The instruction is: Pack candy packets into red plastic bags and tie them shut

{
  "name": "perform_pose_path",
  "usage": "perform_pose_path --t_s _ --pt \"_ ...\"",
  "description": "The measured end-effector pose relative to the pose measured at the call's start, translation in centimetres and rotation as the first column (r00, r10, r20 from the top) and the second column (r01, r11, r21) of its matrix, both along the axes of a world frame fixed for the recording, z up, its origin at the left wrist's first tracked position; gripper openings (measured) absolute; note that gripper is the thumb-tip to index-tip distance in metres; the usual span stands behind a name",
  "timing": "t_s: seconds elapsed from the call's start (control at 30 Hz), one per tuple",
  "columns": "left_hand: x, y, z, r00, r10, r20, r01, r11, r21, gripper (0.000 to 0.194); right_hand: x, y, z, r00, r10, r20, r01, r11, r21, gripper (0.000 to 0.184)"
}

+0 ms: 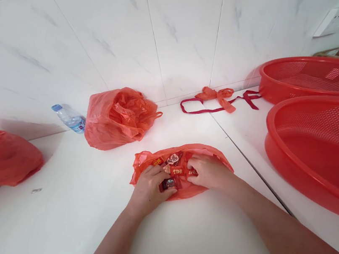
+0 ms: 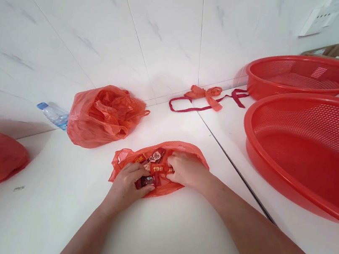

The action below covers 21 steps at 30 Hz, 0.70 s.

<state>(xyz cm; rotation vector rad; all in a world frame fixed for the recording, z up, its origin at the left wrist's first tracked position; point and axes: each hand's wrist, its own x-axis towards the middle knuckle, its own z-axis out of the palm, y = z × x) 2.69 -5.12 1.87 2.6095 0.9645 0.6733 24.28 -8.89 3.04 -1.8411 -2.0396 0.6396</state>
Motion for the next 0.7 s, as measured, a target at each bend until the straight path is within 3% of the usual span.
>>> perform_pose_path --t_s 0.27,0.47,0.7 --pt "-0.48 0.06 -0.02 0.992 0.009 0.130 -0.017 0.998 0.055 0.020 -0.20 -0.04 0.32 0.999 -0.032 0.040 0.030 0.998 0.048 0.021" --pt "-0.39 0.12 -0.23 0.986 0.027 0.163 -0.040 0.996 0.078 0.022 0.09 -0.07 0.74 0.996 -0.087 -0.007 0.086 0.995 -0.049 0.022" --pt "-0.39 0.09 -0.18 0.979 0.039 0.201 -0.058 0.994 0.088 0.019 0.07 -0.26 0.22 0.995 -0.071 -0.065 0.074 0.996 0.040 0.020"
